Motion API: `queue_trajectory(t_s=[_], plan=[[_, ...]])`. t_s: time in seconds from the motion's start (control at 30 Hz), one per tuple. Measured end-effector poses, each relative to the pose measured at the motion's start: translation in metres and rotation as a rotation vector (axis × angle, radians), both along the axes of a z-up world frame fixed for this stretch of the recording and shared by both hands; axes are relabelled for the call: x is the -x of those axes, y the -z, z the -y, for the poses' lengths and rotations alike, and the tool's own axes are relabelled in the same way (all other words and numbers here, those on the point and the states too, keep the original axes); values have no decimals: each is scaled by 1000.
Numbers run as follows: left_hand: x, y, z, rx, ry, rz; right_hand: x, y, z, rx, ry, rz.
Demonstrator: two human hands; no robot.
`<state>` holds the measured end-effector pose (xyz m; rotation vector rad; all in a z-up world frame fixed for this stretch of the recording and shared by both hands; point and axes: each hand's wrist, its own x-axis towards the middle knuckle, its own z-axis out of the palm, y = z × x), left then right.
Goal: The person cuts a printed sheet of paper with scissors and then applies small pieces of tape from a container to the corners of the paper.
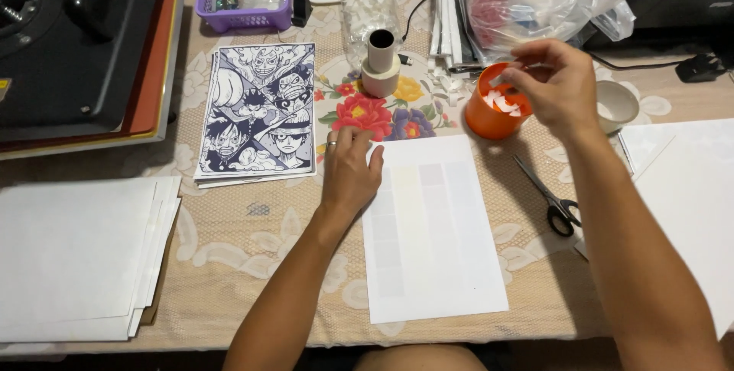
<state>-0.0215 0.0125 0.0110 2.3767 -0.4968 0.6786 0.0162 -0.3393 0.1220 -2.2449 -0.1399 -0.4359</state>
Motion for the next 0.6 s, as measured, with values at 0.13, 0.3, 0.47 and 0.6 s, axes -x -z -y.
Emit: queue_trajectory(t_s=[0.13, 0.3, 0.47, 0.6], plan=[[18, -43, 14, 383, 219, -286, 46, 23, -58, -830, -75, -31], [32, -27, 28, 755, 513, -522, 97, 68, -107, -1117, -125, -99], [36, -12, 27, 835, 645, -614, 120, 78, -118, -1012, -89, -78], [36, -10, 30, 846, 658, -614, 118, 93, -119, -918, -104, -3]])
